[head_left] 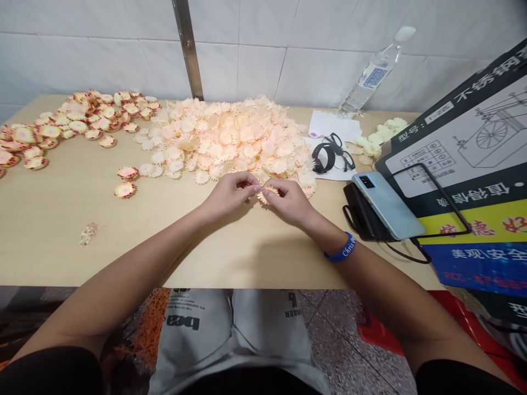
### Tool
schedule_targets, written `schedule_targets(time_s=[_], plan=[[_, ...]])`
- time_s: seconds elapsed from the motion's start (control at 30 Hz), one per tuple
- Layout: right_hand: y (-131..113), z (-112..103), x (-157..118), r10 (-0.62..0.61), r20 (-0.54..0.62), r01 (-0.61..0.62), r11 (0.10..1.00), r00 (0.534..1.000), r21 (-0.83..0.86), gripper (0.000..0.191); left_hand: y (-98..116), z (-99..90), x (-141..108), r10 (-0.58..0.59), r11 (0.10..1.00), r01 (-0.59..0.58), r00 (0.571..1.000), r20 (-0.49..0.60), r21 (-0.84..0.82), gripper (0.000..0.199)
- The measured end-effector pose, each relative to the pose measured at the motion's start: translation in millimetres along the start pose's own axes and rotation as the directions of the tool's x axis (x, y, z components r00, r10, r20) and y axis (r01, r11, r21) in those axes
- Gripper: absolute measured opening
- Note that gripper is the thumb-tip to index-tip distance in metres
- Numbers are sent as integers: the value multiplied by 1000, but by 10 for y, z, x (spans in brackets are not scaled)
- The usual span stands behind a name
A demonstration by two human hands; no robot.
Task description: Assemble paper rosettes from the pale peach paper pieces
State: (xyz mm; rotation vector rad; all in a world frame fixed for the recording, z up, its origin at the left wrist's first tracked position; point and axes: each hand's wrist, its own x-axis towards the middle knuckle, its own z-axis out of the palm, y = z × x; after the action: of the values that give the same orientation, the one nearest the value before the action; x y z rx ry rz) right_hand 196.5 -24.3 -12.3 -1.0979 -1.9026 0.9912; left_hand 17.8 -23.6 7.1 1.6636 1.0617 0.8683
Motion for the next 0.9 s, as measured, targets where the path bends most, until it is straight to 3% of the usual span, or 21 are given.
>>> schedule_targets(time_s=[0.13,0.3,0.53,0.9], plan=[[22,30,4,14,-26,-8,980,1000,199,16,-37,-31,20,-41,995,45,998,48,-88,28],[62,30,10,67,33,-75,921,997,383,32,-94,-55,57,-79,960,118,985,156,-255,34],[96,57,13,58,-1,-52,899,998,435,37,-118,-39,67,-144,885,208,973,179,-416,33],[86,80,4,69,-53,-44,924,996,380,38,-147,-4,63,-84,896,146,983,164,-419,36]])
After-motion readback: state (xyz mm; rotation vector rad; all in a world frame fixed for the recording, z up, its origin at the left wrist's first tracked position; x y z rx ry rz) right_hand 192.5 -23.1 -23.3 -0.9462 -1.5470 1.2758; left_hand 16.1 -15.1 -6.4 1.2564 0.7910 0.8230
